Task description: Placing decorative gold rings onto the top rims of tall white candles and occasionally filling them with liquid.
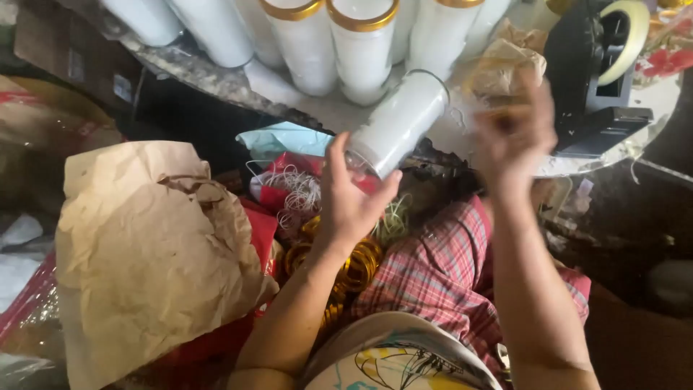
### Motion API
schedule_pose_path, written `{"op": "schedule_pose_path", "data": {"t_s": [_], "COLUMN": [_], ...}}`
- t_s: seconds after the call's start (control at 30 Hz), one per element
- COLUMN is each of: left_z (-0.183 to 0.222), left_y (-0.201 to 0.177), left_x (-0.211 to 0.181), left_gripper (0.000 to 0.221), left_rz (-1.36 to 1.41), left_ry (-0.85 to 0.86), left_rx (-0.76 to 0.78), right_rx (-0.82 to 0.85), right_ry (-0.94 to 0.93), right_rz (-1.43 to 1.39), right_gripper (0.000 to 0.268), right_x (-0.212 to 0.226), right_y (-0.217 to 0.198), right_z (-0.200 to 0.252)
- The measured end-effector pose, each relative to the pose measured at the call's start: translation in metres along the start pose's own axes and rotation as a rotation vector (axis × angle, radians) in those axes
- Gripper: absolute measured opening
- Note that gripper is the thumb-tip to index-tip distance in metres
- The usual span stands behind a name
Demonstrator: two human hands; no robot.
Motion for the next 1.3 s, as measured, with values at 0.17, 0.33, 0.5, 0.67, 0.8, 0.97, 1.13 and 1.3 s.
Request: {"op": "schedule_pose_path", "data": {"t_s": [0.17, 0.33, 0.5, 0.67, 0.8, 0.97, 1.13, 1.3], "left_z": [0.003, 0.015, 0.009, 0.017, 0.020, 0.022, 0.022, 0.022], "left_y": [-0.005, 0.003, 0.000, 0.003, 0.008, 0.004, 0.006, -0.002], "left_x": [-0.020, -0.018, -0.030, -0.020, -0.023, -0.023, -0.019, -0.020], "left_gripper": [0.085, 0.078, 0.090, 0.078, 0.083, 0.086, 0.086, 0.084], "left_rz": [-0.028, 0.065, 0.081, 0.055, 0.040, 0.053, 0.036, 0.039], "left_ry": [0.182, 0.224, 0.333, 0.305, 0.480, 0.469, 0.476, 0.407], "left_rx": [0.009, -0.002, -0.061, -0.044, -0.071, -0.060, -0.049, -0.049], "right_rx": [0.170, 0.027, 0.523, 0.019, 0.310, -0.025, 0.243, -0.031], "right_ry": [0.215, -0.069, 0.461, 0.118, 0.395, 0.178, 0.217, 0.167], "right_rz": [-0.127, 0.133, -0.088, -0.033, -0.034, 0.066, -0.121, -0.077], "right_gripper": [0.065, 0.017, 0.067, 0.039, 0.070, 0.059, 0.072, 0.056], "right_x": [0.051, 0.041, 0.085, 0.021, 0.059, 0.004, 0.025, 0.015], "right_y": [0.018, 0.005, 0.046, -0.004, 0.024, -0.018, 0.012, -0.015], "right_z": [0.002, -0.012, 0.005, -0.004, -0.021, -0.024, -0.018, -0.007]}}
Point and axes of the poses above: each hand's wrist, its own z-axis away from the middle knuckle, its own y-axis out of the palm, x = y × z, the point moved 10 cm from there along -z, towards the middle knuckle, and after that the axes turned 4 degrees about -x, right-handed, at the moved point
